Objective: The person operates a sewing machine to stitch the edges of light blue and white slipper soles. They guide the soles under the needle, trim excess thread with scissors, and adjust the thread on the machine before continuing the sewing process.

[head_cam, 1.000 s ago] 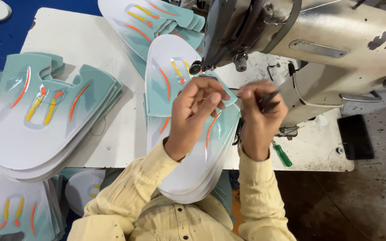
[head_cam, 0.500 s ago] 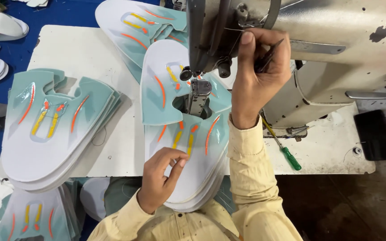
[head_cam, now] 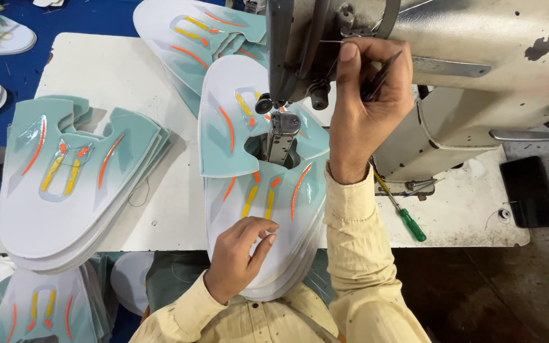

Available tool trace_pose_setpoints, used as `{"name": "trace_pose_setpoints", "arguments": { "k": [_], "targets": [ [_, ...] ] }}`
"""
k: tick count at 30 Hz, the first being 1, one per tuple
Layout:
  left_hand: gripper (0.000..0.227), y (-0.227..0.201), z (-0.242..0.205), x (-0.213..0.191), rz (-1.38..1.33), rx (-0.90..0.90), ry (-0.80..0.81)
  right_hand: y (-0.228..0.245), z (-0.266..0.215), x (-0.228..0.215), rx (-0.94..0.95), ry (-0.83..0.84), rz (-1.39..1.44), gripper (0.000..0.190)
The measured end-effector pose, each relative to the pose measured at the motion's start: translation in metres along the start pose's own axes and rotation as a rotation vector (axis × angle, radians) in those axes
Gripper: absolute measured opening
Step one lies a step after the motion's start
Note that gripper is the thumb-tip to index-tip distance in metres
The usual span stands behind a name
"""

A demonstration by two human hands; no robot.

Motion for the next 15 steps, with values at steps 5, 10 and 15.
{"name": "trace_pose_setpoints", "arguments": {
  "k": [5, 10, 15],
  "targets": [
    [0.017, 0.008, 0.016, -0.015, 0.008, -0.018, -0.067, 0.003, 0.001, 0.001, -0.022, 0.018, -0.026, 0.009],
    [0.038, -0.038, 0.107, -0.062, 0.135, 0.279, -0.27, 0.003, -0.002, 0.007, -0.058, 0.03, -0.079, 0.01],
    [0.047, -0.056, 0.173, -0.073, 0.154, 0.487, -0.375, 0.007, 0.001, 0.011, -0.042, 0.039, -0.065, 0.008]
  ]
}}
Point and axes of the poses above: each hand's wrist, its own z-axis towards the middle knuckle, its own x-axis out of the palm, y = z × x, the point moved 4 cm from there along z, towards the middle knuckle, and after that the axes turned 4 degrees about z, right-handed, at the moved point
